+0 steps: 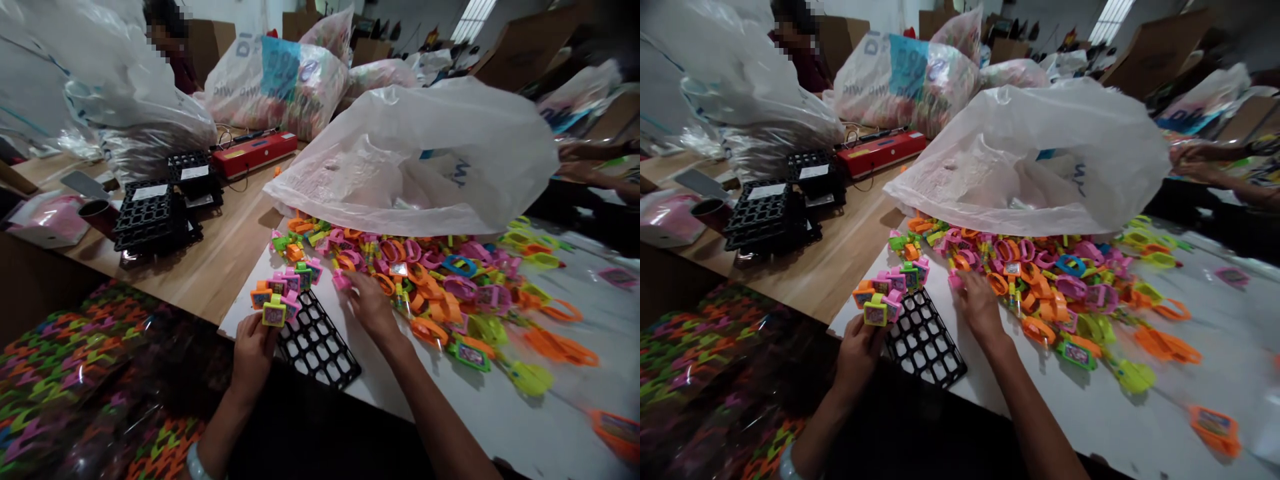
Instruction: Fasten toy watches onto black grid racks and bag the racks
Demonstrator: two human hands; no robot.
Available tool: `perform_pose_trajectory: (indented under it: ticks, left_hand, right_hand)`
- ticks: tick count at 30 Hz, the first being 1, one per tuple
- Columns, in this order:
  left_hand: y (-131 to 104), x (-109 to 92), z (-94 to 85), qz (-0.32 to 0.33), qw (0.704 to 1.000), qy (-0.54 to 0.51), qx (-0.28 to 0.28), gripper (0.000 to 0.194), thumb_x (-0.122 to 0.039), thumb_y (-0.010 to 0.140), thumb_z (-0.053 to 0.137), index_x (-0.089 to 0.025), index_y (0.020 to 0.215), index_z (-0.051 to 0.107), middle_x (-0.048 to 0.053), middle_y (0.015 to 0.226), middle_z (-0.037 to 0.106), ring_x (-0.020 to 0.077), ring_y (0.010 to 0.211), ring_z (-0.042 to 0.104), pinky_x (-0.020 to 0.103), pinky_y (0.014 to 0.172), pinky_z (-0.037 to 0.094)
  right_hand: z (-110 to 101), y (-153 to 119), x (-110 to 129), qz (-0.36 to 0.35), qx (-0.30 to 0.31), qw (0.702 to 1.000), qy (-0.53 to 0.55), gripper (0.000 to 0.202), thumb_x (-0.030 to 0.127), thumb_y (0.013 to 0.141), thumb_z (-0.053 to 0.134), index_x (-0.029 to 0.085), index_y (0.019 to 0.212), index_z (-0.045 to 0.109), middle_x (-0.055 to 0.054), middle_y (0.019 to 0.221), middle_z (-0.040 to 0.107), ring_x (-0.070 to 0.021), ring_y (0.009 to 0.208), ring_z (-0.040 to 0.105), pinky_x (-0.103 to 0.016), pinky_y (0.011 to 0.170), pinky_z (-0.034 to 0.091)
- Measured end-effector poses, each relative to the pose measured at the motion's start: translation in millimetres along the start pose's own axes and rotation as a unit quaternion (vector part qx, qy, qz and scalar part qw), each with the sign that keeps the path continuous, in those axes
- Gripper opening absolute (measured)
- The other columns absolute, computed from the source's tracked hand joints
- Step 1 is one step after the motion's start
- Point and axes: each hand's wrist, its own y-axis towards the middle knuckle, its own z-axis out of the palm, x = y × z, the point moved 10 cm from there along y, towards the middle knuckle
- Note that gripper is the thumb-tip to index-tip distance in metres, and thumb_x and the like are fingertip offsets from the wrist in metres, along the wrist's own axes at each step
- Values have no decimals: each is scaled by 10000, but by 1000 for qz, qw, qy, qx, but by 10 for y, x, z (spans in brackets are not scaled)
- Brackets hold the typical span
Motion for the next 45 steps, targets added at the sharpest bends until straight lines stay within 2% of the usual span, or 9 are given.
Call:
perform_pose_trajectory:
  ticks: [5,10,14,18,24,29,33,39,45]
  left_hand:
    - [10,5,8,1,1000,-5,3,167,-298,965,559,-204,1059,659,74,1000,674,226,916,627,344,796,529]
    - [21,-10,1,2,1000,-2,8,156,-283,956,579,-192,1056,658,71,983,670,225,905,626,344,787,529]
    - [23,-57,-20,17,1000,5,-5,150,-258,954,580,-190,1064,657,71,983,673,218,905,627,331,787,534]
    - [20,-53,-26,20,1000,11,-7,165,-246,947,590,-183,1084,656,78,995,674,221,915,625,332,793,536]
    - [29,-29,-1,14,1000,4,8,171,-271,946,593,-188,1074,669,79,993,680,229,913,634,348,789,540]
    - [32,-42,-13,14,1000,10,-1,165,-277,957,574,-187,1059,668,81,989,679,228,910,634,344,785,537]
    - [32,-38,2,9,1000,11,8,170,-271,956,574,-189,1074,665,83,1004,679,232,923,631,353,792,534]
    - [37,-77,5,17,1000,23,2,180,-289,955,576,-164,1052,663,89,978,681,234,893,619,348,762,515]
    - [41,-106,-2,28,999,32,-5,184,-306,982,530,-170,1033,643,79,965,671,215,876,606,327,752,496]
  right_hand:
    - [77,100,40,-17,54,997,-49,366,154,929,484,229,1241,660,-90,1068,678,-210,880,651,-314,765,514]
    - [290,250,5,-46,115,975,-182,241,113,896,489,172,981,706,-113,1023,634,-207,856,608,-293,729,474]
    - [84,103,-88,-35,46,989,-139,190,223,948,490,182,1001,668,-111,1036,640,-211,866,624,-302,734,468]
    - [192,-142,-168,-6,147,983,-111,171,366,858,667,199,837,640,-69,846,661,-217,759,633,-303,653,449]
    - [188,-216,-220,133,99,983,79,213,390,858,580,206,752,574,-35,680,640,-188,567,626,-302,550,462]
    - [555,-306,124,188,103,891,401,310,446,749,684,215,909,556,-29,810,696,-176,603,660,-306,573,545]
    - [931,-327,392,173,161,859,455,246,375,695,702,221,847,584,3,711,686,-173,581,631,-307,586,534]
    - [911,-339,419,112,125,926,338,125,324,752,612,209,790,641,-4,701,709,-195,683,651,-311,671,528]
    - [800,-358,288,137,67,943,297,232,379,786,624,203,910,711,-43,856,766,-233,801,695,-341,753,550]
